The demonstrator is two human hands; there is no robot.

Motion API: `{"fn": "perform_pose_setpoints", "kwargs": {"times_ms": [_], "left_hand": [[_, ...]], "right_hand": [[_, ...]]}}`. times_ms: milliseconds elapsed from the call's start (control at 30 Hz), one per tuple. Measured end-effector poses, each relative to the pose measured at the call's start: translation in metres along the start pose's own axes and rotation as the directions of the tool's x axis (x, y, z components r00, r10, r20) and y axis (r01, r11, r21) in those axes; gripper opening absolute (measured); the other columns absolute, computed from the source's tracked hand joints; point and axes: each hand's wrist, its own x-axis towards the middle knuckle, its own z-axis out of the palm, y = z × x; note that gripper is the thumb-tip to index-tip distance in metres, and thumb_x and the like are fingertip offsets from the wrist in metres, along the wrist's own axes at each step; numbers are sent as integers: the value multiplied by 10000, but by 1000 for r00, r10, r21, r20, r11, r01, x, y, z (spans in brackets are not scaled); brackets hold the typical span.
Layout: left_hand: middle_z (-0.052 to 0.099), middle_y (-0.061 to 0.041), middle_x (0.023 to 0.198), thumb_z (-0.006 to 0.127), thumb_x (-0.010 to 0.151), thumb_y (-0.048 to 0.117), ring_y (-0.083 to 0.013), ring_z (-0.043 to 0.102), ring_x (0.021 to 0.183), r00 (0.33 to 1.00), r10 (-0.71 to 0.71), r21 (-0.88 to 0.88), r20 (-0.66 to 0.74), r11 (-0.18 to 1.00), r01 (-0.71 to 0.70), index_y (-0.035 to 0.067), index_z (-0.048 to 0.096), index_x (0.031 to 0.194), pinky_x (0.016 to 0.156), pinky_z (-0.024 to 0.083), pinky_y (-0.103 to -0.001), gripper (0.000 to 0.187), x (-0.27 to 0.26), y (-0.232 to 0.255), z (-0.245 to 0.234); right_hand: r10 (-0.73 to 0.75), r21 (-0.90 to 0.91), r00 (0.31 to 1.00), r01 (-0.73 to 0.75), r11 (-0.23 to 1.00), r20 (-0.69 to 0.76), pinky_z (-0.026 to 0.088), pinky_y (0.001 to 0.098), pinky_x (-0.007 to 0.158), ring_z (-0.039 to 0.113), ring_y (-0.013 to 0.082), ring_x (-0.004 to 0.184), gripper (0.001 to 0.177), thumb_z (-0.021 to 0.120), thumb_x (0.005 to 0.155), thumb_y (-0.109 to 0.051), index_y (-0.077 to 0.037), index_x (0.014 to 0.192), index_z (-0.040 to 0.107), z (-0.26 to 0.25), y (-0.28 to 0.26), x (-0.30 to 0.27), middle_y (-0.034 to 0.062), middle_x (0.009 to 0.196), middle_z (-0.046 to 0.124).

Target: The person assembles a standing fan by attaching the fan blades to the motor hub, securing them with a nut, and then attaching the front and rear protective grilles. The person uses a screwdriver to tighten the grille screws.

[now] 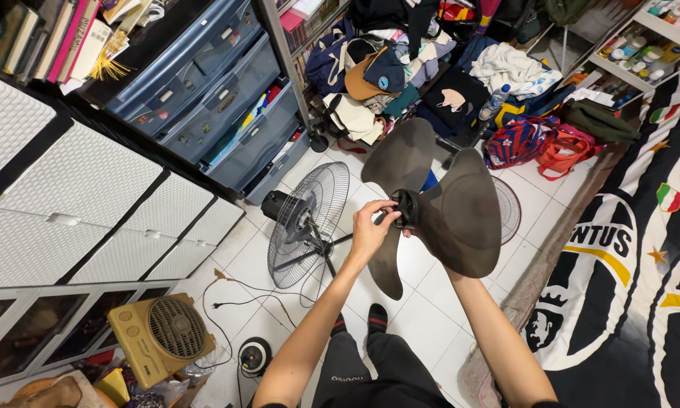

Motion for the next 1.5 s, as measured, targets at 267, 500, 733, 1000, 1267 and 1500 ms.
{"fn": "perform_pose_setpoints", "kwargs": {"times_ms": [267, 500, 733, 1000, 1267, 1500], "left_hand": [[618, -72, 759, 671, 687, 55, -163, 609, 741, 996, -86, 28, -38, 996, 87, 26, 644, 887, 664, 458, -278, 203, -9, -4, 1], [626, -74, 924, 597, 755, 43, -128, 602, 847, 968, -191, -157, 160, 964, 216, 49, 536, 1080, 758, 480, -251, 331, -19, -77, -40], [651, -87, 887, 584, 809, 61, -158, 602, 816, 971, -236, 21, 26, 972, 235, 49, 578, 1074, 757, 467, -263, 265, -61, -106, -158], [417, -150, 1237, 727, 707, 245, -303, 393, 1141, 997, -81, 392, 2, 917, 73, 83, 425, 1271, 979, 320, -395, 660, -50, -119, -226], [355, -172, 1301, 771, 626, 320, -302, 363, 1211, 900, -301, 231, 315, 944, 235, 104, 248, 1373, 990, 311, -388, 936, -43, -183, -235], [472, -140, 1221, 797, 593, 287, -266, 490, 1111, 917, -283, 222, 281, 949, 225, 98, 338, 1334, 919, 420, -366, 891, -46, -181, -235]], "right_hand": [[38, -48, 997, -41, 998, -65, 516, 303, 617, 578, 103, 819, 268, 426, 849, -268, -98, 1049, 480, 21, -6, 1, 8, 953, 563], [-14, -431, 969, -97, 897, -247, 435, 244, 507, 490, 116, 550, 401, 643, 780, -256, -29, 1069, 484, 36, 9, 4, 42, 627, 477], [21, -425, 982, -100, 900, -185, 496, 274, 643, 578, 127, 727, 541, 651, 753, -189, -23, 1215, 424, 29, 74, 11, 57, 771, 586], [201, -218, 950, -255, 942, -239, 460, 319, 773, 567, 121, 879, 626, 569, 803, -150, -36, 1350, 286, 19, 179, 42, 69, 946, 608], [234, -102, 907, -285, 953, -350, 478, 322, 796, 582, 154, 834, 649, 566, 804, -150, -57, 1347, 221, 15, 244, 76, 86, 953, 600], [228, -112, 898, -289, 951, -377, 494, 351, 839, 588, 182, 898, 623, 591, 789, -115, -73, 1319, 266, 15, 264, 90, 116, 964, 606]]}}
